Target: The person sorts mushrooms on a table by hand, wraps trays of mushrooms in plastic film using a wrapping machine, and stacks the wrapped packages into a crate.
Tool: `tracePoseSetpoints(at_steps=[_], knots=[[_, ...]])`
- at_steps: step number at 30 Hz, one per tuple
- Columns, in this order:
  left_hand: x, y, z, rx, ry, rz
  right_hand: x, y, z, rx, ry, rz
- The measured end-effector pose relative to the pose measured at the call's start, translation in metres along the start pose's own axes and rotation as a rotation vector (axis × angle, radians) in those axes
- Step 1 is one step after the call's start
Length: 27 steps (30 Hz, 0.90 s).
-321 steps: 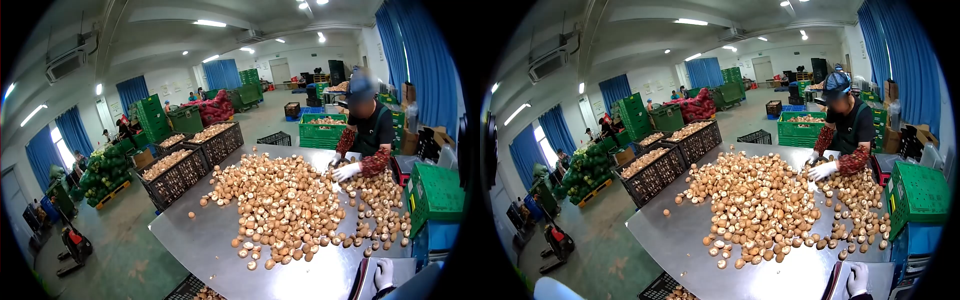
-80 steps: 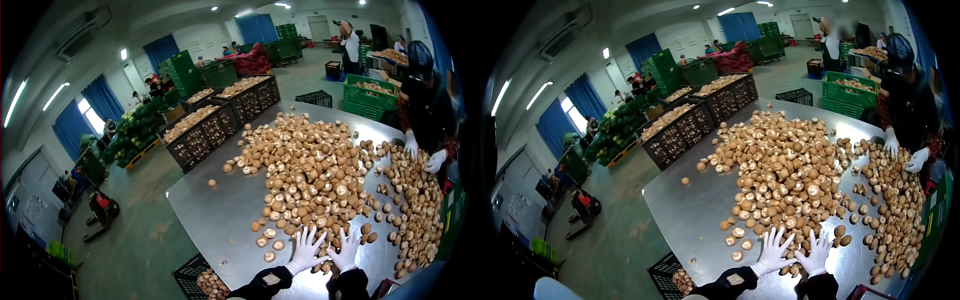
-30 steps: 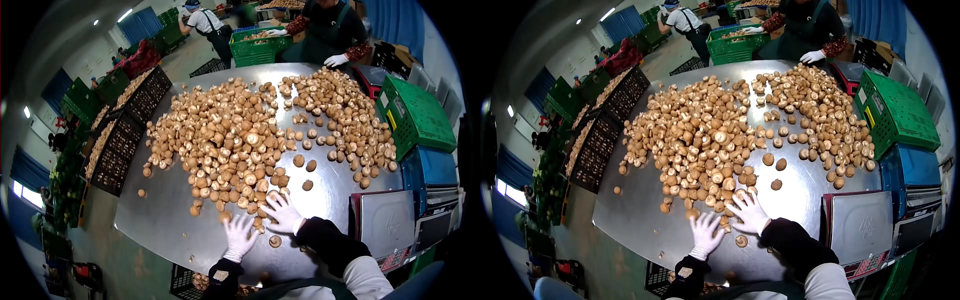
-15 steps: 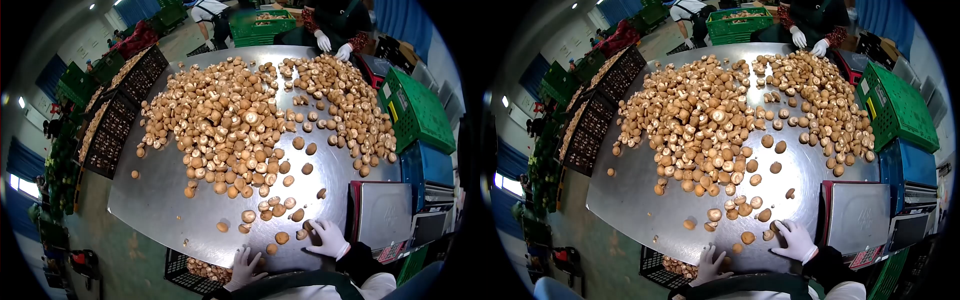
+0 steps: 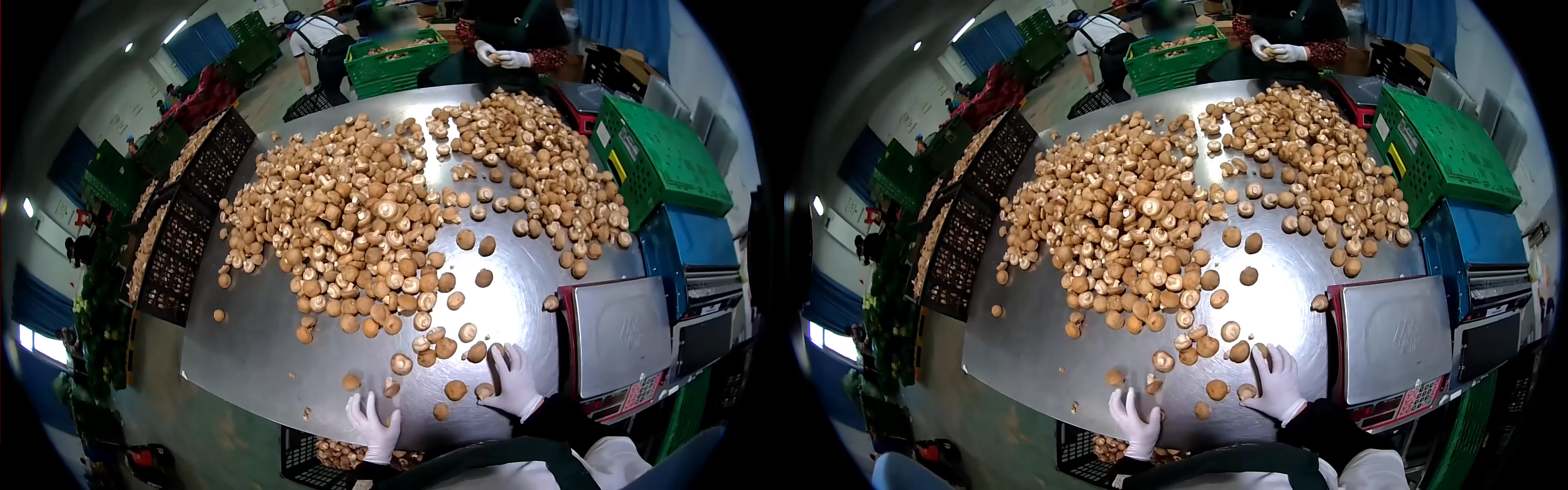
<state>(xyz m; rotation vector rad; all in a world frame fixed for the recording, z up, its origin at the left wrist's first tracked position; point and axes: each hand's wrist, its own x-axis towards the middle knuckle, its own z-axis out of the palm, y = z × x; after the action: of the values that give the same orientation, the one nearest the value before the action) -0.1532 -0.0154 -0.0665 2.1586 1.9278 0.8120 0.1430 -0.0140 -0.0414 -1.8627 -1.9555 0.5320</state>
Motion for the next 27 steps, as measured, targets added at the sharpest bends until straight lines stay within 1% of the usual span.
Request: tracePoseSetpoints(at_steps=[1,2,3,4,5,6,8,9,10,12,13,14,16,17,18,20,21,22,23,24,26,27], knots=[[0.002,0.000,-0.002,0.050,0.008,-0.035,0.001,0.000,-0.001,-0.042,-0.014,-0.013],[-0.001,0.001,-0.005,0.050,0.008,-0.025,0.001,0.000,-0.001,-0.084,-0.027,-0.024],[-0.007,0.003,-0.009,0.036,-0.140,0.000,0.000,0.004,0.002,-0.083,-0.019,-0.020],[-0.013,0.007,-0.013,0.023,-0.289,0.022,-0.001,0.009,0.009,-0.028,-0.050,-0.077],[-0.015,0.011,-0.017,0.019,-0.362,0.093,-0.001,0.012,0.015,0.028,-0.081,-0.136],[-0.019,0.010,-0.012,0.022,-0.363,0.100,0.001,0.013,0.019,0.031,-0.075,-0.132],[-0.033,-0.001,0.000,-0.138,-0.278,0.016,0.003,0.010,0.024,0.001,-0.097,-0.206],[-0.035,-0.011,0.006,-0.097,-0.206,-0.005,0.007,0.008,0.024,0.008,-0.108,-0.209],[-0.027,-0.011,0.004,-0.093,-0.206,0.007,0.010,0.008,0.029,0.012,-0.096,-0.205],[-0.004,-0.014,0.000,-0.069,-0.092,-0.205,0.019,0.007,0.039,0.066,-0.104,-0.346],[0.004,-0.021,0.002,0.053,-0.053,-0.271,0.023,0.001,0.042,0.038,-0.097,-0.376],[0.013,-0.032,0.004,0.056,-0.049,-0.250,0.030,-0.007,0.045,0.090,-0.047,-0.404],[0.034,-0.050,0.006,-0.030,0.009,-0.406,0.046,-0.020,0.051,0.087,0.055,-0.478],[0.041,-0.051,0.005,-0.049,-0.063,-0.355,0.054,-0.028,0.047,0.024,0.020,-0.493],[0.047,-0.050,0.007,-0.207,-0.048,-0.241,0.062,-0.033,0.050,0.000,0.073,-0.487],[0.056,-0.039,0.021,-0.335,-0.148,-0.025,0.085,-0.037,0.058,-0.067,0.174,-0.528],[0.062,-0.031,0.030,-0.392,-0.190,-0.007,0.093,-0.041,0.059,-0.058,0.189,-0.522],[0.077,-0.019,0.033,-0.450,-0.235,0.011,0.103,-0.046,0.056,-0.099,0.120,-0.509],[0.092,-0.008,0.030,-0.348,-0.250,0.055,0.112,-0.049,0.052,-0.141,0.048,-0.495],[0.104,-0.016,0.050,-0.548,-0.260,-0.029,0.121,-0.051,0.049,-0.147,0.022,-0.459],[0.134,0.016,0.055,-0.232,-0.239,0.040,0.136,-0.052,0.038,-0.184,-0.015,-0.360],[0.147,0.016,0.065,-0.345,-0.260,-0.040,0.144,-0.050,0.033,-0.190,-0.015,-0.329]])
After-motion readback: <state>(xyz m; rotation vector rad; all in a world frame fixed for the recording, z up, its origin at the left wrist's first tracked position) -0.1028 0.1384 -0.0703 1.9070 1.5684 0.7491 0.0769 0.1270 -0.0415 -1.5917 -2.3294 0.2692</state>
